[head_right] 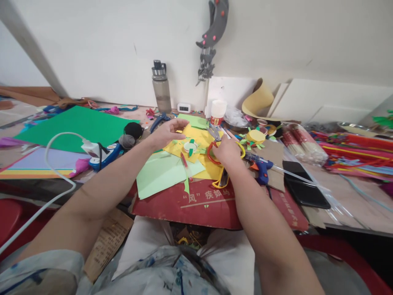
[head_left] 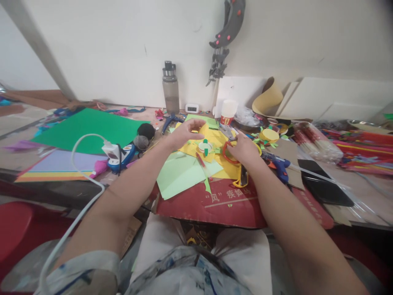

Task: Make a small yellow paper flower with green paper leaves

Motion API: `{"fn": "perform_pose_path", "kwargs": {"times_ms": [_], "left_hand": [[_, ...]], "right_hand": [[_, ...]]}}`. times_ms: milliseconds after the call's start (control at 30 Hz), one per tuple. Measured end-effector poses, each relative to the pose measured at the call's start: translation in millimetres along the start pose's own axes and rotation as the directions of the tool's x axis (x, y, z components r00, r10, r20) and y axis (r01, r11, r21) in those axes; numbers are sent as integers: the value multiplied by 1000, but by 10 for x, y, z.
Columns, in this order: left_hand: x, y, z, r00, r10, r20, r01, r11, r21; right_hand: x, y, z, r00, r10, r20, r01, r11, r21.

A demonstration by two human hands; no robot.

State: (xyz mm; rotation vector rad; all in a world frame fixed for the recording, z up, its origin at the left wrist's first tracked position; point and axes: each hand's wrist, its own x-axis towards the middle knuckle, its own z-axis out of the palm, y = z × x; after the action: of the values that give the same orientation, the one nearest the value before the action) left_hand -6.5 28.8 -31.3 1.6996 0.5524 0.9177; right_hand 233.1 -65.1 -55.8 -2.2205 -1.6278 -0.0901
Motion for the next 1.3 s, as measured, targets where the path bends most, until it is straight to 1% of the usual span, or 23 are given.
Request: {"fn": "perform_pose_path", "kwargs": {"times_ms": [100, 167, 233, 267, 300, 333, 367, 400, 433, 467, 500, 567, 700, 800, 833, 900, 967, 1033, 1100, 1200, 1233, 1300], "left_hand": [[-14, 15, 26, 1000, 23, 9, -24, 974, 225], [-44, 51, 61, 998, 63, 22, -67, 912, 405], [-79, 92, 110, 992, 120, 35, -119, 822, 556], [-94, 110, 137, 989, 141, 40, -137, 787, 602], [-106, 123, 163, 987, 152, 43, -145, 766, 626], [-113, 131, 187, 987, 153, 41, -144, 762, 631], [-114, 132, 206, 989, 142, 35, -133, 776, 617], [-111, 126, 221, 992, 126, 26, -117, 803, 585], [-103, 116, 229, 994, 106, 16, -98, 835, 541], [-92, 101, 233, 996, 84, 9, -78, 868, 491], [-79, 85, 232, 998, 64, 5, -60, 896, 440], [-56, 58, 223, 999, 36, 12, -38, 936, 351], [-47, 60, 214, 999, 4, 50, -14, 975, 220], [-68, 92, 232, 996, -44, 83, 29, 983, 180], [-76, 99, 241, 994, -62, 95, 45, 984, 171], [-88, 103, 259, 990, -86, 109, 70, 987, 144], [-94, 96, 269, 989, -90, 119, 77, 991, 113], [-92, 86, 268, 988, -82, 129, 69, 992, 106], [-86, 81, 255, 990, -75, 121, 60, 991, 119], [-73, 84, 226, 995, -72, 72, 63, 990, 122], [-70, 87, 217, 995, -72, 62, 64, 990, 122], [-69, 91, 206, 995, -75, 68, 67, 990, 125]], "right_hand": [[28, 51, 52, 999, -48, 25, 49, 998, -27], [28, 62, 39, 998, -46, 35, 48, 997, -53], [13, 42, -10, 998, -52, -31, 51, 998, -45], [1, 19, -43, 993, -84, -82, 84, 996, -12], [-14, -12, -77, 980, -145, -133, 152, 987, 42], [-30, -49, -107, 958, -232, -166, 253, 960, 119], [-47, -90, -131, 928, -328, -177, 362, 908, 212], [-65, -132, -147, 892, -418, -172, 452, 836, 311], [-83, -173, -156, 854, -498, -151, 513, 759, 401], [-99, -210, -159, 820, -556, -134, 547, 695, 467], [-114, -241, -159, 794, -595, -123, 566, 650, 507], [-138, -280, -159, 770, -629, -108, 579, 618, 532], [-160, -299, -189, 769, -632, -99, 587, 636, 500], [-157, -295, -203, 770, -632, -88, 581, 637, 507], [-151, -293, -198, 776, -625, -84, 572, 640, 513], [-132, -289, -176, 803, -590, -87, 544, 664, 513], [-115, -286, -148, 834, -544, -88, 509, 700, 500], [-113, -287, -128, 848, -525, -69, 487, 723, 490], [-129, -294, -125, 830, -555, -59, 508, 709, 489], [-161, -303, -143, 783, -616, -83, 568, 655, 499], [-165, -303, -149, 776, -625, -82, 571, 643, 510], [-158, -295, -153, 786, -616, -47, 538, 644, 543]]}}
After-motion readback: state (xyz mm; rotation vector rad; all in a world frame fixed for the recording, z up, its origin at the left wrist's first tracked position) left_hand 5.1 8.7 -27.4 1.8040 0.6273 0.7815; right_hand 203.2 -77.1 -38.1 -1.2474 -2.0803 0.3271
